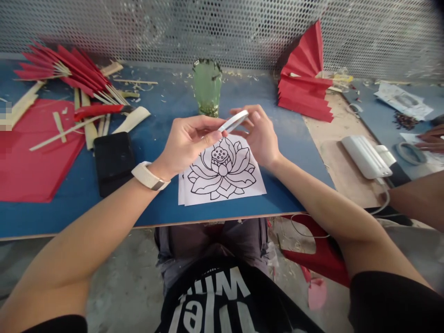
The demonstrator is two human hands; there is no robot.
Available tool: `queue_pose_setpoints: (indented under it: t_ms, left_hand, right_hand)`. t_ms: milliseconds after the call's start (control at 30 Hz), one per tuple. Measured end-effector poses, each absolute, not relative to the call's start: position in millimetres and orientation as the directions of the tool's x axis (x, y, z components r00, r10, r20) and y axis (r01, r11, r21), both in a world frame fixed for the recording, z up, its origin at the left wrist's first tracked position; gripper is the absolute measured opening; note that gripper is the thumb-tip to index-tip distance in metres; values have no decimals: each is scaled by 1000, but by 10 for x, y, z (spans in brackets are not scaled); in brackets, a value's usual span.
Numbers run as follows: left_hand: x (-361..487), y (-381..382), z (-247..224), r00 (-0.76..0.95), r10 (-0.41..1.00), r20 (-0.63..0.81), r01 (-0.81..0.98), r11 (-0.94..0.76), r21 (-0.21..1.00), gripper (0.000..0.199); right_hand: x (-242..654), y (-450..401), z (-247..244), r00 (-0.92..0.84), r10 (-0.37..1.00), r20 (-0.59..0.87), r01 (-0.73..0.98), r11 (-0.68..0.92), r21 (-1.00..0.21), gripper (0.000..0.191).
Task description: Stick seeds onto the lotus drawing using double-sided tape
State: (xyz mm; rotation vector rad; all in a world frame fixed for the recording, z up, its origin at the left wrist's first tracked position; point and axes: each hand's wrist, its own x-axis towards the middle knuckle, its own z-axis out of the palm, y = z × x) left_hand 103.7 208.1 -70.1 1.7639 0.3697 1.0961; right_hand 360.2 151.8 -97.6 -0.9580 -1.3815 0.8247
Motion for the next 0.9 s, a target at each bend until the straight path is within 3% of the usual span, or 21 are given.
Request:
queue_pose_setpoints:
  t_ms: [100, 233, 533, 767, 833, 900]
  left_hand:
    - [1046, 2074, -713, 555, 663, 503, -223, -463, 858, 50]
    - [1077, 2053, -712, 585, 639, 500, -252, -442, 861, 50]
    - [1099, 2128, -781, 536, 690, 487, -317, -371, 873, 55]
    - [1113, 2158, -831, 532, 667, 521, -343, -393, 853, 49]
    - [1110, 2158, -822, 527, 664, 530, -356, -394, 847, 48]
    - [1101, 2145, -797, 537, 667, 517, -335, -394, 856, 49]
  right_hand:
    - [3587, 1465, -934, 23, 823, 568, 290, 538, -792, 56]
    - [3565, 1503, -969, -3, 767, 642, 283, 616, -735, 48]
    - [3644, 1692, -1178, 57, 859, 509, 120, 500, -858, 67]
    - [3611, 1683, -1183, 15, 914, 405, -69, 405, -912, 56]
    - [3611, 1676, -1182, 4, 935, 355, -61, 355, -933, 56]
    - [3636, 1659, -1160, 8, 922, 388, 52, 387, -921, 56]
